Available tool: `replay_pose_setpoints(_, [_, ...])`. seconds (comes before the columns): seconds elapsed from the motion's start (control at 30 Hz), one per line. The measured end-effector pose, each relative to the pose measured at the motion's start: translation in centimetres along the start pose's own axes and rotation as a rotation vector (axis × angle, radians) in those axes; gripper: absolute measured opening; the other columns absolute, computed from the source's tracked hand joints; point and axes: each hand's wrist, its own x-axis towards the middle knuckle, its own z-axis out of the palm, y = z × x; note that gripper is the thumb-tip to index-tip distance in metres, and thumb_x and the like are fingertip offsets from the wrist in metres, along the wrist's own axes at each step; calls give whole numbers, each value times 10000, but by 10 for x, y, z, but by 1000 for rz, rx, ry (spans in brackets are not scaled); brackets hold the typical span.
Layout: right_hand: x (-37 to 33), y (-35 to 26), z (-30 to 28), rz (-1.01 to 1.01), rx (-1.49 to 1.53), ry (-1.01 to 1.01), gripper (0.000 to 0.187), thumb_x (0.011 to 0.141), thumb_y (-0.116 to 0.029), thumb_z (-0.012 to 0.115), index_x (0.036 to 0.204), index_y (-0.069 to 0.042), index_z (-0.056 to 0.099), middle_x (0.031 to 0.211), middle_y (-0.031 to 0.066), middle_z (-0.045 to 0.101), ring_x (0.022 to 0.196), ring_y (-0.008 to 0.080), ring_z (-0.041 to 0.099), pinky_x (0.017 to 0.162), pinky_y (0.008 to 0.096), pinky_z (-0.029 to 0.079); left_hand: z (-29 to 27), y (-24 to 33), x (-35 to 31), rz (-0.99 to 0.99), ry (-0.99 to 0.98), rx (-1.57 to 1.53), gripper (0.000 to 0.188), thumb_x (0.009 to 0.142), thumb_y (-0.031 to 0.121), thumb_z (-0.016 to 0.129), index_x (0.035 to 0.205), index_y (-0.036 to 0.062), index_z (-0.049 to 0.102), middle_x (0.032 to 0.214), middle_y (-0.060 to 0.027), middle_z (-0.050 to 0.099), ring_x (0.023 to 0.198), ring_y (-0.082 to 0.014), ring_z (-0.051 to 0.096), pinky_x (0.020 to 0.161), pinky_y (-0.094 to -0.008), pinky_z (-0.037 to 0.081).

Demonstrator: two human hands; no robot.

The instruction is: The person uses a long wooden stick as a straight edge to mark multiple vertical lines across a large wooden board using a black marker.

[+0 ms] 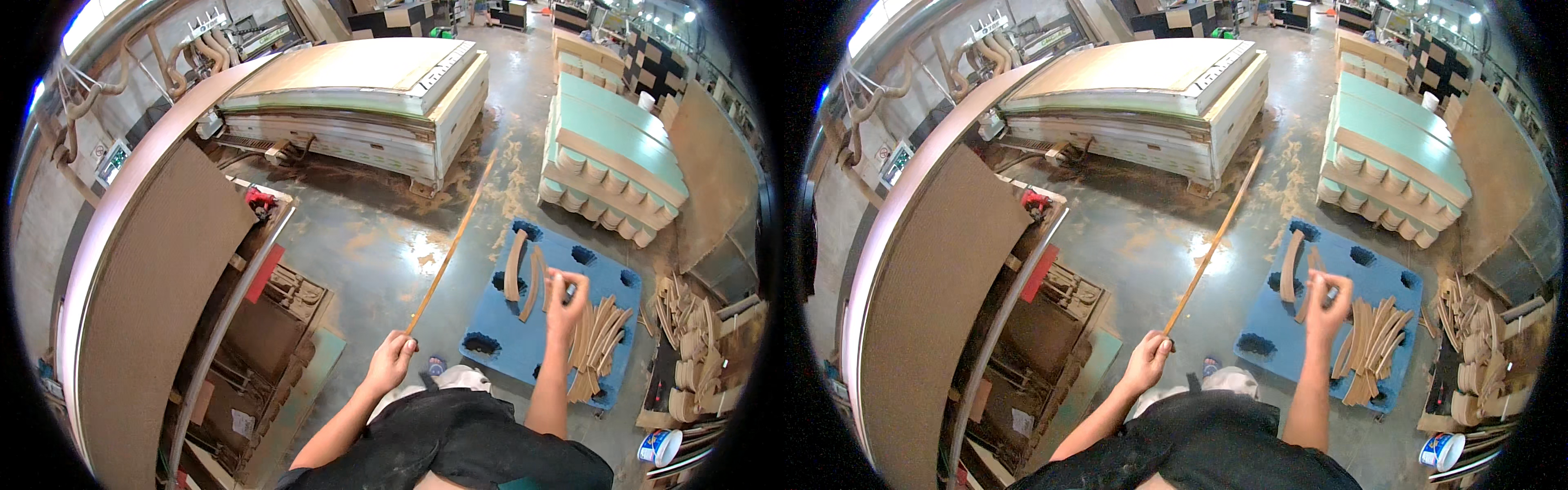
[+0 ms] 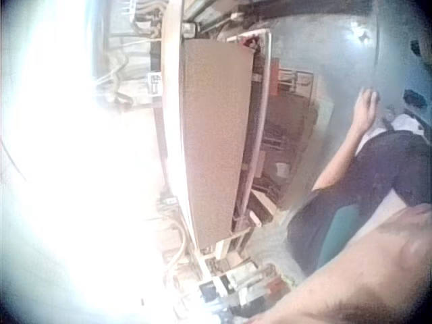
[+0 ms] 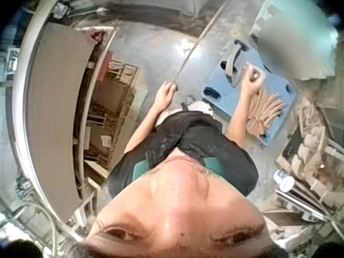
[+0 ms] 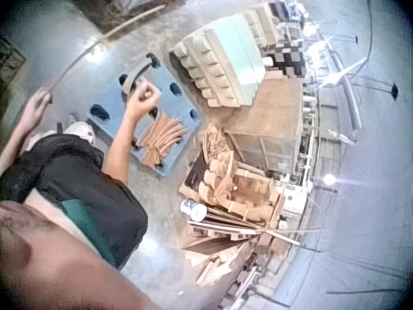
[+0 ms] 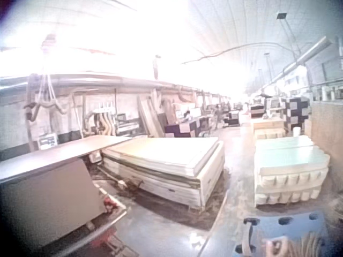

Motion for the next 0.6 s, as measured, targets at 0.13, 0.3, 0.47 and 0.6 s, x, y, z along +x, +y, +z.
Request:
replay_pose_setpoints(0.13, [73, -8, 138, 57, 28, -292, 244, 1256, -248, 542, 1200, -26, 626, 1191, 160, 829, 998, 242, 827, 873, 365, 635, -26, -9, 113, 126, 90, -45, 354, 1216, 370, 591, 1110, 72, 751, 1278, -145, 717, 1061, -374, 760, 911, -458, 611])
replay_pose_setpoints(0.3, [160, 29, 259, 187, 140, -481, 333, 1251, -207, 549, 1531, -51, 639, 1164, 171, 863, 960, 235, 841, 869, 346, 633, -31, -30, 273, 240, 188, -128, 260, 1187, 274, 627, 1115, 50, 738, 1250, -145, 716, 1042, -342, 755, 898, -440, 615])
replay_pose_setpoints(0.47, [258, 99, 369, 367, 73, -617, 583, 1165, -279, 757, 1632, 15, 567, 1252, 161, 854, 1083, 180, 807, 953, 318, 616, -14, -65, 456, 265, 118, -274, 160, 1128, 187, 676, 1083, 38, 711, 1227, -150, 713, 1032, -344, 728, 885, -433, 593])
replay_pose_setpoints(0.6, [338, 170, 416, 340, -4, -583, 749, 1148, -327, 785, 1718, 39, 466, 1316, 197, 821, 1123, 221, 810, 966, 342, 631, -1, -59, 620, 384, -17, -272, 178, 1096, 222, 692, 1071, 47, 707, 1298, -158, 713, 997, -378, 756, 847, -486, 616])
